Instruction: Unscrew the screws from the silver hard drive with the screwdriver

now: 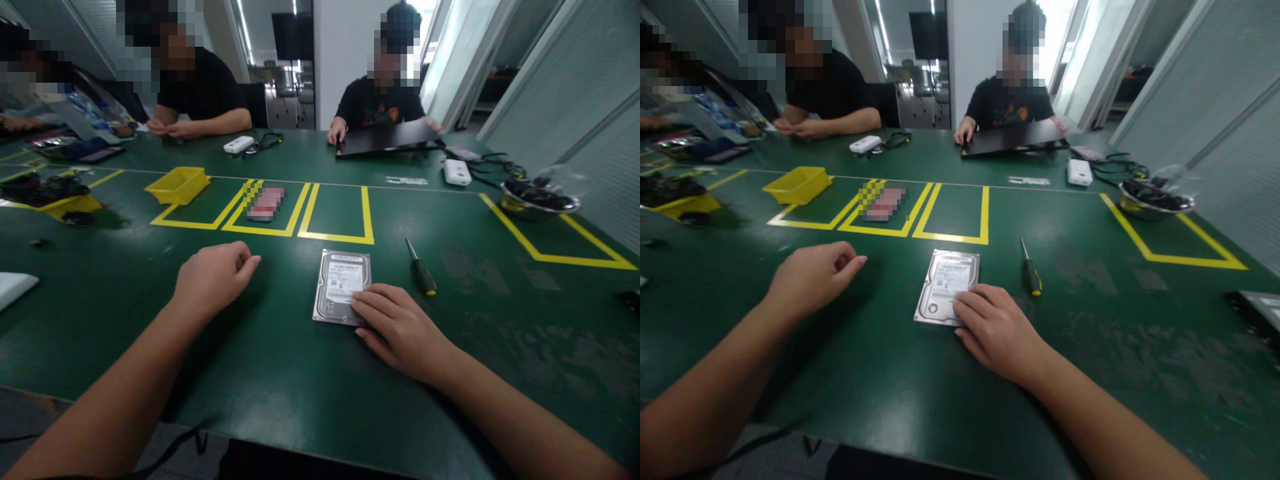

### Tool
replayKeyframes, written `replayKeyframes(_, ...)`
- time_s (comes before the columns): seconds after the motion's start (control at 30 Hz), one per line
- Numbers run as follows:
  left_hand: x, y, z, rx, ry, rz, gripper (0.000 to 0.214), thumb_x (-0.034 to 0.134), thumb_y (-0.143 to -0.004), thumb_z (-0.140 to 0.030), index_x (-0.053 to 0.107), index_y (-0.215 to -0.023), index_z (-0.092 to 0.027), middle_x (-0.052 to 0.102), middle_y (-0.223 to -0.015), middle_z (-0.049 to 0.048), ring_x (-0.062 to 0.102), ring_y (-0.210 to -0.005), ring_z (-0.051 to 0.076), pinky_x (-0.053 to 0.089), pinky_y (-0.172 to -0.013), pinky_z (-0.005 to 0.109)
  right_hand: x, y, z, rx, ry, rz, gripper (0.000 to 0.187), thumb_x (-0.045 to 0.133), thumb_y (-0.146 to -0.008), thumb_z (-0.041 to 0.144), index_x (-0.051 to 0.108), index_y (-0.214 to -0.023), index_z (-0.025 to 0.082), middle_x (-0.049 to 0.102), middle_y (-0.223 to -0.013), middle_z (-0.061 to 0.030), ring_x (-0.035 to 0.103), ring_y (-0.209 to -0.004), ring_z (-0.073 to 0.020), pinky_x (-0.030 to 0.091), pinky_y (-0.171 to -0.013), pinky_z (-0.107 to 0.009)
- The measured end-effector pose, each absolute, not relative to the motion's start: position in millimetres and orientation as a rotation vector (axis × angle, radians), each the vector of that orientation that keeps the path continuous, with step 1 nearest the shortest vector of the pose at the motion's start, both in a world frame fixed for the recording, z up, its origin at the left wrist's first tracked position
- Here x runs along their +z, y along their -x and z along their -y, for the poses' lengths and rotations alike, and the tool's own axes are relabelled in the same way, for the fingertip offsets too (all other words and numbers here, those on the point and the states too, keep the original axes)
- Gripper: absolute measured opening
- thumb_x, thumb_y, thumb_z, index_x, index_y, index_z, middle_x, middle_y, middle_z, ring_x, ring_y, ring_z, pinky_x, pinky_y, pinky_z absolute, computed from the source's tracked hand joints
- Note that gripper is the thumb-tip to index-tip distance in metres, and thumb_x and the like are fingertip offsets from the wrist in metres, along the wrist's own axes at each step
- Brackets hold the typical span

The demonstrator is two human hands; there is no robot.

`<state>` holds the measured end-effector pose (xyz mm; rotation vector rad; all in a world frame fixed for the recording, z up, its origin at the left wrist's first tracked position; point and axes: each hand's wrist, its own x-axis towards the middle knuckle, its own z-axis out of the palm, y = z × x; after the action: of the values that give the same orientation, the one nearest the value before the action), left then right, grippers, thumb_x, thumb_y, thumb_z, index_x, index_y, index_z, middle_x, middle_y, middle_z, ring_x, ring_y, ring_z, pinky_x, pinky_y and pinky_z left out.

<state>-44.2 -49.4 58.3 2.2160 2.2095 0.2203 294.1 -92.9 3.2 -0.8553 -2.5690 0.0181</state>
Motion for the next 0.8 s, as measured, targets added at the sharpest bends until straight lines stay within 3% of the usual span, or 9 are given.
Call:
replayKeyframes(0.13, 61, 80, 52, -0.205, -2.045, -2.462, 0.040, 0.035, -0.095, -0.048, 0.065, -0.103, -0.022, 0.065, -0.108, 0.0145, 0.061, -0.092, 0.036, 0.042, -0.061, 0.036, 2, -294, 94, 0.007, 0.848, 2.565, 0.040, 0.057, -0.092, 0.025, 0.058, -0.130, 0.014, 0.063, -0.130, -0.0128, 0.053, -0.120, -0.0293, 0.047, -0.100, -0.050)
replayKeyframes(0.27, 61, 118, 53, -0.282, -1.908, -2.617, 0.044, 0.033, -0.095, -0.047, 0.060, -0.117, -0.019, 0.059, -0.123, 0.0165, 0.058, -0.104, 0.037, 0.047, -0.067, 0.040, 4, -295, 95, -0.018, 0.852, 2.577, 0.039, 0.056, -0.093, 0.025, 0.058, -0.130, 0.013, 0.063, -0.131, -0.0122, 0.052, -0.119, -0.0295, 0.047, -0.101, -0.050)
replayKeyframes(0.4, 55, 151, 52, -0.318, -1.811, -2.717, 0.060, 0.029, -0.095, -0.054, 0.044, -0.138, -0.015, 0.050, -0.136, 0.0222, 0.052, -0.114, 0.041, 0.049, -0.072, 0.043, 4, -295, 94, -0.049, 0.855, 2.589, 0.038, 0.055, -0.093, 0.025, 0.059, -0.128, 0.012, 0.062, -0.131, -0.0121, 0.052, -0.118, -0.0297, 0.048, -0.100, -0.049)
replayKeyframes(0.53, 47, 174, 47, -0.410, -1.659, -2.738, 0.065, 0.027, -0.095, -0.053, 0.049, -0.130, -0.004, 0.051, -0.131, 0.0287, 0.053, -0.112, 0.045, 0.048, -0.072, 0.046, 4, -295, 94, -0.091, 0.842, 2.608, 0.037, 0.054, -0.094, 0.025, 0.060, -0.127, 0.011, 0.063, -0.130, -0.0121, 0.052, -0.116, -0.0302, 0.049, -0.099, -0.049)
replayKeyframes(0.8, 44, 192, 42, -0.421, -1.634, -2.665, 0.058, 0.030, -0.094, -0.046, 0.056, -0.125, -0.004, 0.054, -0.127, 0.0280, 0.056, -0.109, 0.044, 0.046, -0.067, 0.041, 4, -295, 95, -0.107, 0.846, 2.625, 0.037, 0.054, -0.094, 0.024, 0.060, -0.128, 0.011, 0.063, -0.130, -0.0118, 0.052, -0.116, -0.0298, 0.049, -0.098, -0.049)
